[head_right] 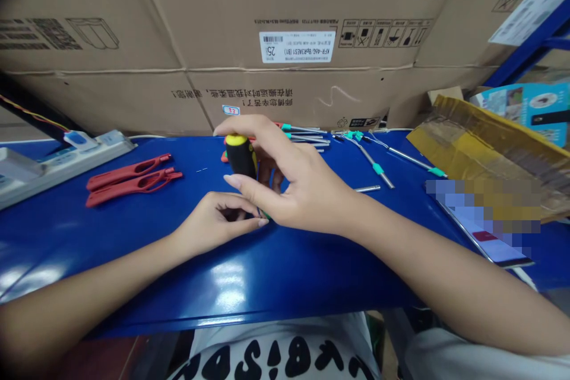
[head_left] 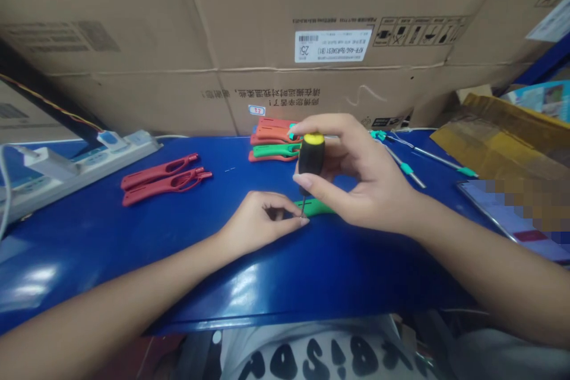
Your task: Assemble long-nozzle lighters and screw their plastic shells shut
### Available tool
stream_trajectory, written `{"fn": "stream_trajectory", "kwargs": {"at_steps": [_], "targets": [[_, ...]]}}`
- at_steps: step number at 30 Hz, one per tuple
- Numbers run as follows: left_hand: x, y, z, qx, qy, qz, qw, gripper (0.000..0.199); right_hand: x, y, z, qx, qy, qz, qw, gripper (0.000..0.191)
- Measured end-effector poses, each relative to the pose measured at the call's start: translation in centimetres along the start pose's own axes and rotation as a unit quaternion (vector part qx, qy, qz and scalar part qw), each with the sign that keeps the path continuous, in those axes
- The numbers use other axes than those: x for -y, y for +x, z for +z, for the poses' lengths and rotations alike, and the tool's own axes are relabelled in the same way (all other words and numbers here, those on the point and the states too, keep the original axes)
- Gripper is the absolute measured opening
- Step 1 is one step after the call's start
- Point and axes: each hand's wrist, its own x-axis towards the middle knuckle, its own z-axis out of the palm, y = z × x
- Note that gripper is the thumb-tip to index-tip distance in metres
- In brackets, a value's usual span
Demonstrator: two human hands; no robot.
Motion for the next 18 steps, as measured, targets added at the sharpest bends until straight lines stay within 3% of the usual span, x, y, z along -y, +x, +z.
{"fn": "stream_trajectory", "kwargs": {"at_steps": [4, 9, 18], "targets": [[0.1, 0.1, -0.1, -0.004, 0.022, 0.013, 1.0, 0.015, -0.5, -0.8, 0.5, -0.057, 0.006, 0.003, 0.998, 0.05], [0.6, 0.4, -0.4, -0.037, 0.144, 0.086, 0.985, 0.048, -1.2, -0.8, 0.5, -0.137, 0.003, 0.089, 0.987, 0.052], [1.2, 0.3, -0.1, 0.006, 0.154, 0.102, 0.983, 0.04, -2.5, -1.2, 1.7, -0.129, 0.012, 0.102, 0.986, 0.052]]}}
